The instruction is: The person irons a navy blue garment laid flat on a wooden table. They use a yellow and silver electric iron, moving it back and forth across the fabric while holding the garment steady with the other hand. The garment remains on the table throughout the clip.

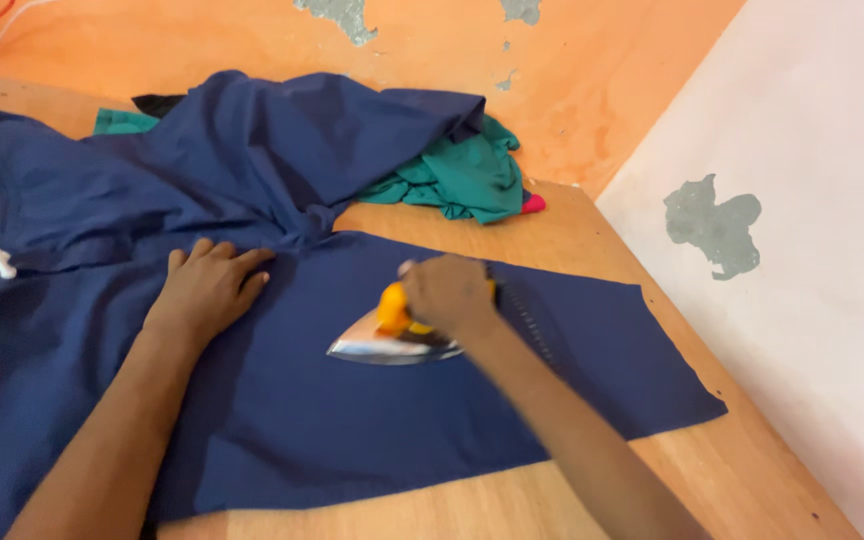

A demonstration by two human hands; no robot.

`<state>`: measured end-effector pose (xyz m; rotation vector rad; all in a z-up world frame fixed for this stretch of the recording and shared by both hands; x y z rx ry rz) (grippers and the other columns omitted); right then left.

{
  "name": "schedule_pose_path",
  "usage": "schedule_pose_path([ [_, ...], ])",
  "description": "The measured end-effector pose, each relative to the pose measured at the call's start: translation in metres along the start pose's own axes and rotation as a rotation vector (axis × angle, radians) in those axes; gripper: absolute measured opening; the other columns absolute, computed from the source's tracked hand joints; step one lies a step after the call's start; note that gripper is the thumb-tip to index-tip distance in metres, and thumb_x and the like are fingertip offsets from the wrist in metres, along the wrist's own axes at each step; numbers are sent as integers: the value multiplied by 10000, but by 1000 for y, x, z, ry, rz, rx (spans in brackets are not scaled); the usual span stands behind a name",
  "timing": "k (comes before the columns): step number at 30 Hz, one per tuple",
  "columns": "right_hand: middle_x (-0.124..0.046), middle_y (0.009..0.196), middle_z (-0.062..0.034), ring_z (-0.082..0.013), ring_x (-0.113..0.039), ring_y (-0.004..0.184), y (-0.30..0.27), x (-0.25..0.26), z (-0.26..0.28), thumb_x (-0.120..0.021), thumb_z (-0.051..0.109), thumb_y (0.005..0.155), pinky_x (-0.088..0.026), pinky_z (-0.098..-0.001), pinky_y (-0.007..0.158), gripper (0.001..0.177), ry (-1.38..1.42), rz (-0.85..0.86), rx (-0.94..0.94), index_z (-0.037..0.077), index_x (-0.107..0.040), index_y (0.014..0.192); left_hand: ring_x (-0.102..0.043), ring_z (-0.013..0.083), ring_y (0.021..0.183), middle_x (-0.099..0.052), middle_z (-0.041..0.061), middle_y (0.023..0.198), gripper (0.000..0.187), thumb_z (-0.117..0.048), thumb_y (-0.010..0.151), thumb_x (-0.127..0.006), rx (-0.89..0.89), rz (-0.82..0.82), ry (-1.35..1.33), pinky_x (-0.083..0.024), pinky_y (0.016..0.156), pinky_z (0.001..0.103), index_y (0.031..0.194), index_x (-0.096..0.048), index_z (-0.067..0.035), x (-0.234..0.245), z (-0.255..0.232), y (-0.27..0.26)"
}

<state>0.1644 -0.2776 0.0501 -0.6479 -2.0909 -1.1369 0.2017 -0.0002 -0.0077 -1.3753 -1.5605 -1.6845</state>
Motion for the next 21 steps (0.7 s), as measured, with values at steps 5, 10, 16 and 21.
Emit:
schedule_pose_path([
  [5, -720, 714, -110, -323, -693, 614, -6, -6, -105, -619, 268, 774, -528, -475, 491, 229, -226, 44, -186, 112, -746, 882, -602, 250, 1065, -687, 26, 1021, 393, -344, 945, -567, -67, 43, 10, -443, 949, 463, 1323, -675, -337, 3, -10, 5],
  [10, -722, 688, -136, -338, -684, 678, -44, -30, -138, -439, 407, 1075, -535, -475, 700, 543, 147, 187, -466, 113, -733, 726, -631, 239, 1053, -705, 11, 1001, 436, -206, 923, -572, -156, 33, 5, -491, 932, 438, 1314, -687, -361, -4, -18, 3],
  [16, -711, 744, -135, -345, -687, 681, -55, -42, -170, -624, 338, 841, -528, -484, 594, 227, -4, 207, -153, 131, -712, 810, -645, 253, 1034, -713, 29, 1027, 447, -203, 879, -592, -131, 46, -50, -503, 887, 451, 1292, -695, -338, -8, -12, 6],
  [21, -700, 764, -81, -295, -678, 649, -87, -51, -239, -697, 248, 884, -502, -464, 509, 146, -459, -1, -187, 123, -712, 958, -661, 259, 1013, -724, 29, 981, 414, -225, 892, -593, -120, 46, -48, -510, 882, 458, 1268, -706, -358, -9, -13, 9],
])
Point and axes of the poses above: each hand's wrist, its own y-axis towards the middle knuckle, its own x-axis out of the back of the hand, z = x × y, the point moved 8 cm from there along y, towards the middle knuckle
